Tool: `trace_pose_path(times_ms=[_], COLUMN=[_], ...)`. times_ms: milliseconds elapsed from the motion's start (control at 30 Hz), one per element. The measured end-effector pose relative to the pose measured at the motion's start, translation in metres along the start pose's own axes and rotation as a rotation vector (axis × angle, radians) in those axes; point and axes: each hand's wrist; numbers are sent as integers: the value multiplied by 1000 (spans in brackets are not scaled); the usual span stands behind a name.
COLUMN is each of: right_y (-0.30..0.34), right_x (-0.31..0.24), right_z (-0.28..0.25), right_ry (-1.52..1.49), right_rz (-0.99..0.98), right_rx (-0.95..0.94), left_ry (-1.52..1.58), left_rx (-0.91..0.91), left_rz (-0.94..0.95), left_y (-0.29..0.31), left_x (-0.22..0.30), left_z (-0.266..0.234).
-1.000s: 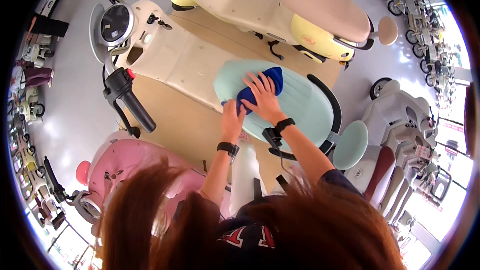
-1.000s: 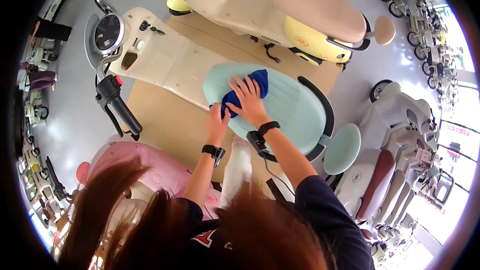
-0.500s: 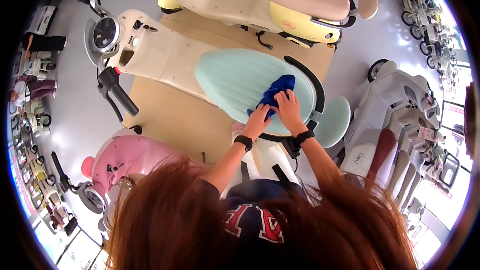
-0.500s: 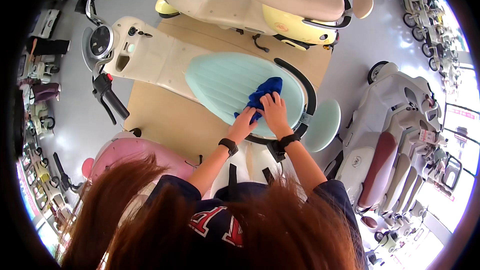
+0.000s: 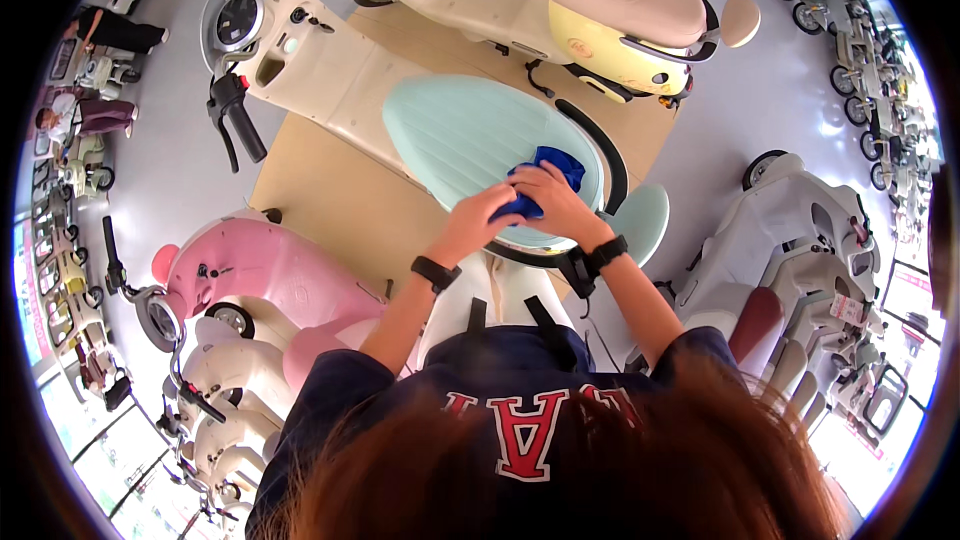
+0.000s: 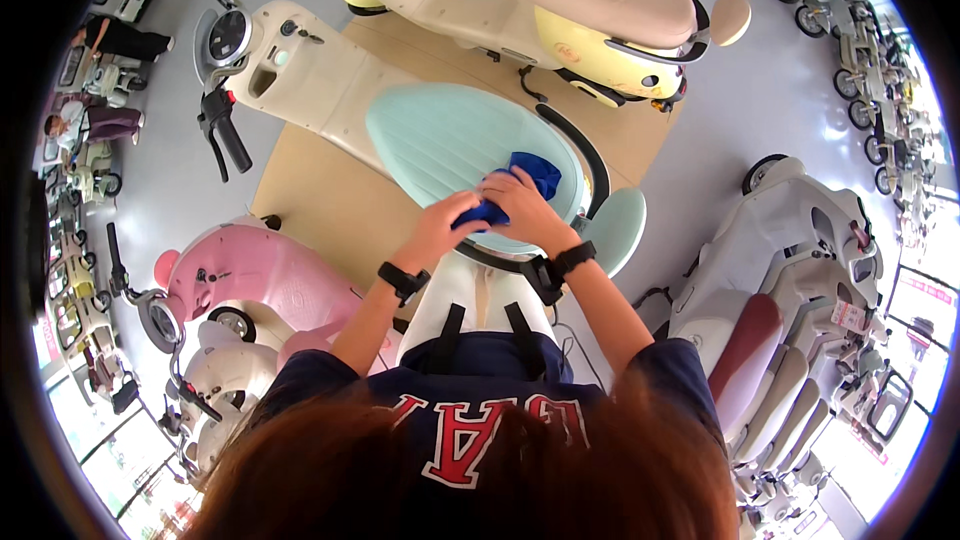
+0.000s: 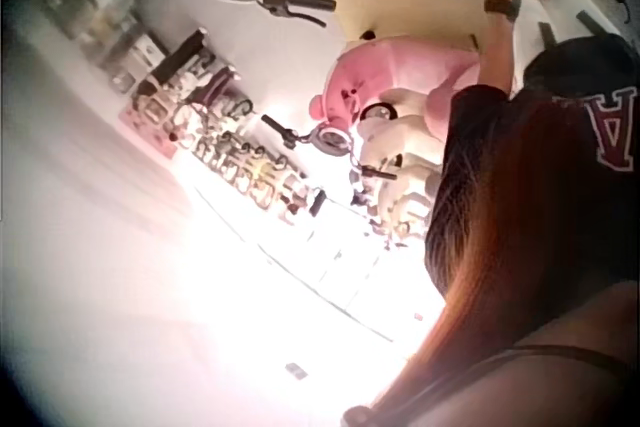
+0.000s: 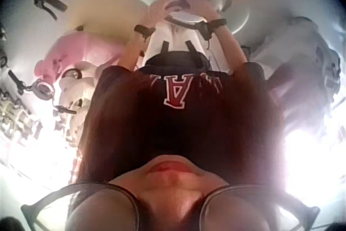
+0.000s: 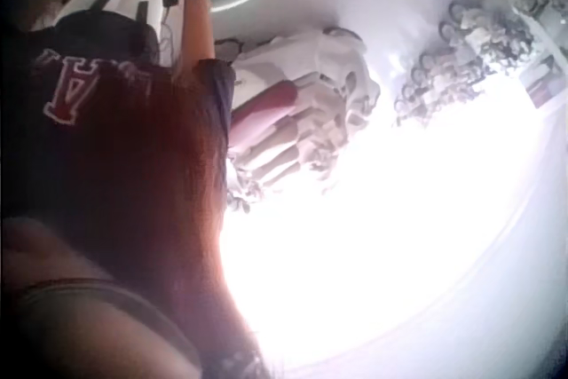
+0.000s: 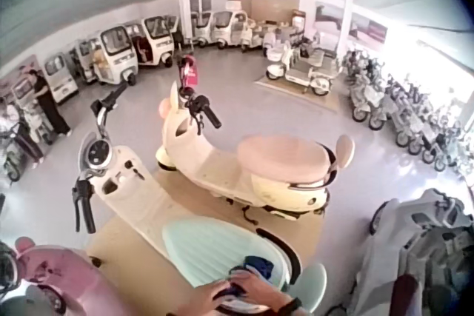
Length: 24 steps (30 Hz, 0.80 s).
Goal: The person wipes the seats and handlebars of multiple scooters using a blue cloth, moving from one scooter to another in a showroom.
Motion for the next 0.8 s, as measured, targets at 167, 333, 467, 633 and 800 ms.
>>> trace_pose_path(times_ms=[167, 333, 467, 633, 800], right_y=[-37, -83, -130, -165, -161], right_x=[-13, -11, -19, -47, -47], right_z=[-31, -81, -107, -135, -122], right_ry=[-294, -172, -180, -324, -158], right_rz=[64, -103, -126, -12, 34], right_rx=[-129, -80, -32, 142, 267], left_ry=[-194, -409, -659, -722, -897], left_rx=[10, -156, -30, 326, 332], left_rz=[-108, -77, -74, 4, 231], left_y=[-22, -40, -49, -78, -70], left_x=[13, 11, -7, 36, 49], left_z=[-55, -125, -183, -235, -261])
Point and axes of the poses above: each hand's wrist, its own y-axis away from the middle knuckle, its own z-axis out of the palm, x = y × z, and after that the axes turned 13 degrees about z, right-handed
